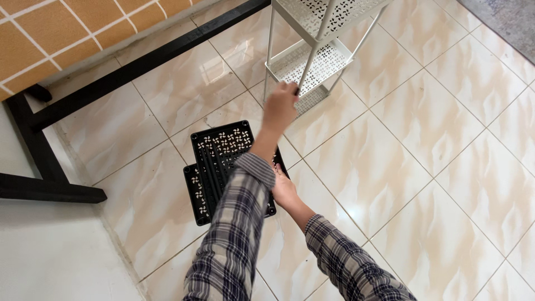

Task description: The person takes apart a black plastic mesh shelf unit by pulling its legs out of the trays and stacking the trays, then flips a small yellow side table upside down and pulls its legs off one by one, setting the removed legs beside it.

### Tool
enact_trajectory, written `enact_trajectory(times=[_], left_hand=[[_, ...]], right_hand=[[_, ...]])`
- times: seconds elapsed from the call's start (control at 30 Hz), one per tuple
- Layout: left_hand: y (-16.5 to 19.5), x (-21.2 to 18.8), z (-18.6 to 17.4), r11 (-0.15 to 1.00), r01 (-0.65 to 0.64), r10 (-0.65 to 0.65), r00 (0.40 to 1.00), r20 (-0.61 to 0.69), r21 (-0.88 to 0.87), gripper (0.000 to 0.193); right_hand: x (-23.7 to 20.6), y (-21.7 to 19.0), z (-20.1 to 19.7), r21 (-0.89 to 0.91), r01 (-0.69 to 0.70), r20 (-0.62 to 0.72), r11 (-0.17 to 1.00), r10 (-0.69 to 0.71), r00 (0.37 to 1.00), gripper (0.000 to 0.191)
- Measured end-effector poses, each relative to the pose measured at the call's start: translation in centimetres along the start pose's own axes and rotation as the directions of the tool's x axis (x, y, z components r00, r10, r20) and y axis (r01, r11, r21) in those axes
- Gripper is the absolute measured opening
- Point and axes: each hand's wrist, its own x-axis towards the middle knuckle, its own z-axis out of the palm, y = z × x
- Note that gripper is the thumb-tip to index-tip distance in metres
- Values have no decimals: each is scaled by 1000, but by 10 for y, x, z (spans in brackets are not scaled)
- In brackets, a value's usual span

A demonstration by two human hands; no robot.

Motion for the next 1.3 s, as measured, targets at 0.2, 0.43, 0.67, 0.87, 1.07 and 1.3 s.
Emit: enact_trajectory(times=[0.2,0.43,0.67,0.87,1.07,1.3], left_hand=[[-47,-6,-42,989,1,-17,994,-110,-147,18],[-32,-67,13,694,126,-192,981,-14,-709,21],[-33,-55,38,516,73,-171,985,-19,-853,62],[-34,-18,29,378,326,-241,938,248,-866,57],[-12,-15,44,922,171,-290,900,-326,-348,60],[5,-9,51,972,152,-212,894,-395,-178,64]], right_hand=[[7,0,0,-301,144,43,943,-138,990,69],[9,7,5,-318,148,29,936,-147,989,67],[6,8,2,-155,39,168,987,-13,986,64],[15,21,16,-286,148,36,947,-143,989,68],[12,19,11,167,-13,9,986,12,1000,57],[6,29,21,455,72,-5,887,-78,997,46]])
